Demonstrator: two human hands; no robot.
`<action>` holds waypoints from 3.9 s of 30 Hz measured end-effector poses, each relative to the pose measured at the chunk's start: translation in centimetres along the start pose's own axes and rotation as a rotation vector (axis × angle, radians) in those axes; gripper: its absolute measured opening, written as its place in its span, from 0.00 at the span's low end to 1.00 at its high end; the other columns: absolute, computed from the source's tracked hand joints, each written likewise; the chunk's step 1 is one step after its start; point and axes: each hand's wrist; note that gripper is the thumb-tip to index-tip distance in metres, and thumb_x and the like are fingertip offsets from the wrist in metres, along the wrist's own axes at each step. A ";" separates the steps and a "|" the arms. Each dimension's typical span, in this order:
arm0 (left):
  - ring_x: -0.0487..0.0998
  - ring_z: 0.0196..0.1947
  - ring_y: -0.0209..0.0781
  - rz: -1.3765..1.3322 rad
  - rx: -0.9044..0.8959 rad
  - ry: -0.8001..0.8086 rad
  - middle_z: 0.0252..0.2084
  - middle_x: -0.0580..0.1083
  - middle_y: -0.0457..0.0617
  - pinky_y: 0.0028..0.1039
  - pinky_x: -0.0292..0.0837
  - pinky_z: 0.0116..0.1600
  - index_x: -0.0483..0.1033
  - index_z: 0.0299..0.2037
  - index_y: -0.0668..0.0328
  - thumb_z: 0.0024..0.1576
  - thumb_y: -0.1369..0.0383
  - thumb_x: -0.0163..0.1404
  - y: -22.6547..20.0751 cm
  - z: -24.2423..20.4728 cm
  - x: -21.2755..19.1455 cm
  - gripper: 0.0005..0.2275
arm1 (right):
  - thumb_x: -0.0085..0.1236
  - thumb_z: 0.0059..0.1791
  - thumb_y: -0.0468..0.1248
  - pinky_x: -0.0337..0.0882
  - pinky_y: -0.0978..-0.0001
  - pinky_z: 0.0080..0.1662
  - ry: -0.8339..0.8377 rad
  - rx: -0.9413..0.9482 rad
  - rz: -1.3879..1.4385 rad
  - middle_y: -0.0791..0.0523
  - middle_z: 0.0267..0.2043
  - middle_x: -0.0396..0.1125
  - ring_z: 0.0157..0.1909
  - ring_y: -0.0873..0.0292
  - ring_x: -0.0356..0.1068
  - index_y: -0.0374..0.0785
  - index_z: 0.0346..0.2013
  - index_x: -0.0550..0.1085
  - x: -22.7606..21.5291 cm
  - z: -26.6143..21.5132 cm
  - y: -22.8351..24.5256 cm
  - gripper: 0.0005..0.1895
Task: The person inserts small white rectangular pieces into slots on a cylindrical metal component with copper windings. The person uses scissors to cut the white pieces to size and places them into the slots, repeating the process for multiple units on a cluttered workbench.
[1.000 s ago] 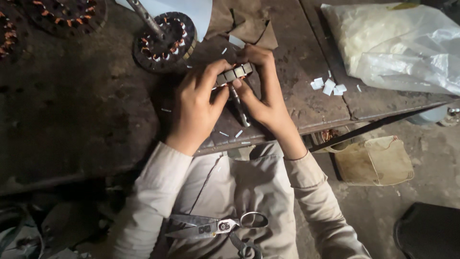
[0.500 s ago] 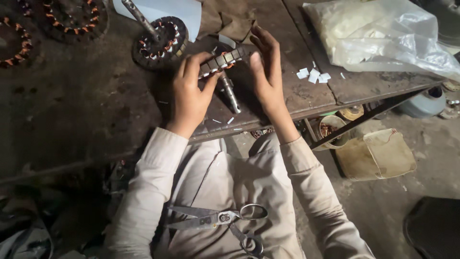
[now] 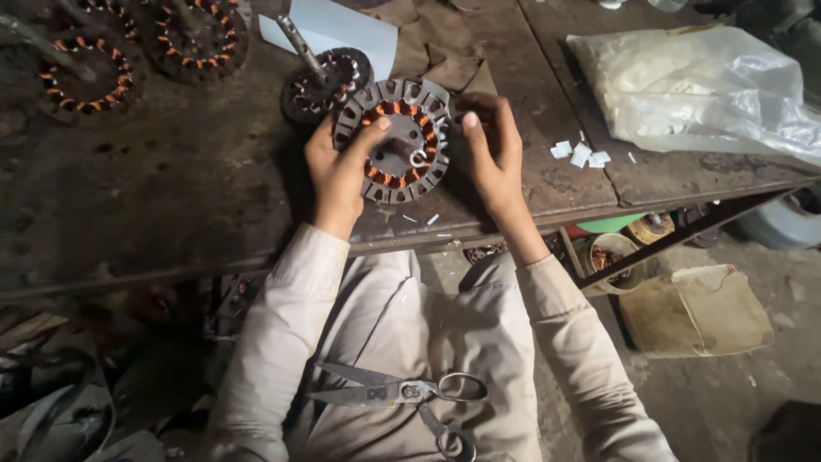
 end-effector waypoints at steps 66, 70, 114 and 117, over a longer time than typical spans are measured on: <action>0.67 0.60 0.36 0.218 -0.222 0.645 0.58 0.66 0.49 0.29 0.62 0.67 0.58 0.64 0.61 0.56 0.65 0.55 -2.5 -1.8 0.0 0.27 | 0.64 0.50 0.26 0.70 0.72 0.57 -0.117 0.309 0.251 0.57 0.48 0.72 0.52 0.65 0.70 0.31 0.49 0.72 0.7 -3.7 1.4 0.14; 0.66 0.60 0.38 0.172 -0.208 0.596 0.59 0.66 0.50 0.31 0.64 0.66 0.58 0.65 0.62 0.55 0.67 0.56 -2.2 -1.8 -0.4 0.29 | 0.64 0.52 0.24 0.69 0.69 0.63 -0.111 0.267 0.267 0.54 0.54 0.70 0.58 0.62 0.69 0.31 0.50 0.72 0.9 -4.1 1.5 0.13; 0.64 0.41 0.39 0.163 -0.422 0.489 0.48 0.68 0.50 0.31 0.63 0.49 0.61 0.60 0.63 0.53 0.66 0.58 -2.2 -2.0 -0.5 0.26 | 0.59 0.49 0.24 0.61 0.58 0.71 0.043 -0.077 -0.213 0.47 0.63 0.67 0.70 0.48 0.63 0.32 0.56 0.71 -0.5 -3.6 1.7 0.20; 0.68 0.57 0.35 0.226 -0.248 0.600 0.55 0.69 0.48 0.27 0.65 0.63 0.62 0.63 0.62 0.55 0.65 0.56 -2.6 -1.7 -0.1 0.26 | 0.59 0.52 0.24 0.62 0.61 0.71 -0.010 -0.014 -0.053 0.45 0.65 0.65 0.70 0.50 0.63 0.33 0.56 0.72 -0.5 -4.0 2.0 0.17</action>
Point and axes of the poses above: each hand's wrist, its own z-axis towards the middle knuckle, its own x-axis out of the palm, y = z × x
